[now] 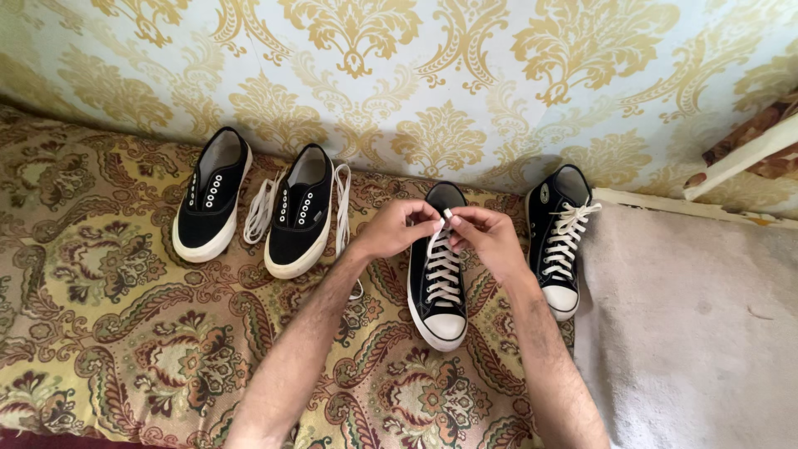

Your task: The person laces a black high-top sneaker by threading white laces through the eyelets and tying a bow. They then move to a black slip-on shoe and begin threading its laces through the eyelets.

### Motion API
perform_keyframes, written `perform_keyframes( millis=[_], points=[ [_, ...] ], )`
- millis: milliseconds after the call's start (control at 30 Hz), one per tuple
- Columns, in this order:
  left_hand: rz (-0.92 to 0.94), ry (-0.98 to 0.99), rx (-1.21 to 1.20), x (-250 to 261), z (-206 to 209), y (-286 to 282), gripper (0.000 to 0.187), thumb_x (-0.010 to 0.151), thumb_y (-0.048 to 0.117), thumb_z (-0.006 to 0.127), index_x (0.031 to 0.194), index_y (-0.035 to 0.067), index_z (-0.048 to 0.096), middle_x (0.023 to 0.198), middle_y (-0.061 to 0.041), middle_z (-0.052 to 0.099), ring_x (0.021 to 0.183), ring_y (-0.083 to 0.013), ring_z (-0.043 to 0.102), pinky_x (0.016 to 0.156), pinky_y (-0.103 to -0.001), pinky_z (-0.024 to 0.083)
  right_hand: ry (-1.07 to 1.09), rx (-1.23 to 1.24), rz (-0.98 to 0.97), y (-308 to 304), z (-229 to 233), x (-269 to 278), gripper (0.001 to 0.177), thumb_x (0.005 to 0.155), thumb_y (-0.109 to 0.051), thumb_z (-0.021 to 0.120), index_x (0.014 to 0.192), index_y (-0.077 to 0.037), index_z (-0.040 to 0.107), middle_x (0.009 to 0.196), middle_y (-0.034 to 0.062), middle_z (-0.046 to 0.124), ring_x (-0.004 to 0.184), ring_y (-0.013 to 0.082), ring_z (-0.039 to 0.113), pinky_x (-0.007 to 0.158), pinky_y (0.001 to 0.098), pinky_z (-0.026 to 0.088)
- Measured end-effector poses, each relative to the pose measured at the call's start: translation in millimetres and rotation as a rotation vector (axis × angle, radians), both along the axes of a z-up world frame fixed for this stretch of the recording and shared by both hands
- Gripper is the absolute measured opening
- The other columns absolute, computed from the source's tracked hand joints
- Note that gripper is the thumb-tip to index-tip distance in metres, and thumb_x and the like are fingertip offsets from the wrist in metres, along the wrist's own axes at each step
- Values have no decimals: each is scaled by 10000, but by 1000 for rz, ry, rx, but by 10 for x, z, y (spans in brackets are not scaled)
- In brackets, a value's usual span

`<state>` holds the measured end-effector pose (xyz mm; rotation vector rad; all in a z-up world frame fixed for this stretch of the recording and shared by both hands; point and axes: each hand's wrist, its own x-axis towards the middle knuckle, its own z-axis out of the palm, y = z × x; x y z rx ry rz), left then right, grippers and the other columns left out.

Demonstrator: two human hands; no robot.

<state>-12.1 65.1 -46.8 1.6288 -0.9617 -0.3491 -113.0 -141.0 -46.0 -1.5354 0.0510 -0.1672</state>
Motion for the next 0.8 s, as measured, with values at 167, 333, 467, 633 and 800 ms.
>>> perform_keyframes(
  millis=[167,333,467,633,800],
  points=[
    [89,-110,19,-132,184,-30,228,948,276,715,1023,62,742,839,-7,720,745,-87,633,690,-276,524,-4,-32,-59,63,85,-9,210,965,-38,687,1155,32,740,879,64,745,696,99,681,617,265,581],
    [188,-363,4,-217,300,-68,211,947,278,727,970,69,732,771,-29,640,750,-154,584,702,-334,496,-1,-76,-50,123,185,-4,243,955,-36,690,1176,65,693,887,77,751,724,102,700,651,256,580],
    [219,-520,-7,-213,314,-108,195,948,255,719,933,61,713,753,-35,605,796,-207,555,753,-381,473,-25,-169,48,119,263,-42,272,957,-35,690,1204,78,716,923,67,763,788,91,708,745,240,590],
    [193,-472,-36,-189,295,-107,207,957,272,723,953,65,742,771,-32,611,776,-192,567,722,-362,479,-13,-200,53,92,284,-46,283,914,-24,715,1185,56,719,908,59,771,785,93,711,740,242,584],
    [185,-353,-98,-198,224,-27,212,948,261,738,1039,78,793,799,-32,618,718,-152,604,646,-320,497,11,-141,6,115,188,-5,210,951,-46,729,1135,52,754,876,66,759,742,106,691,688,248,573]
  ],
)
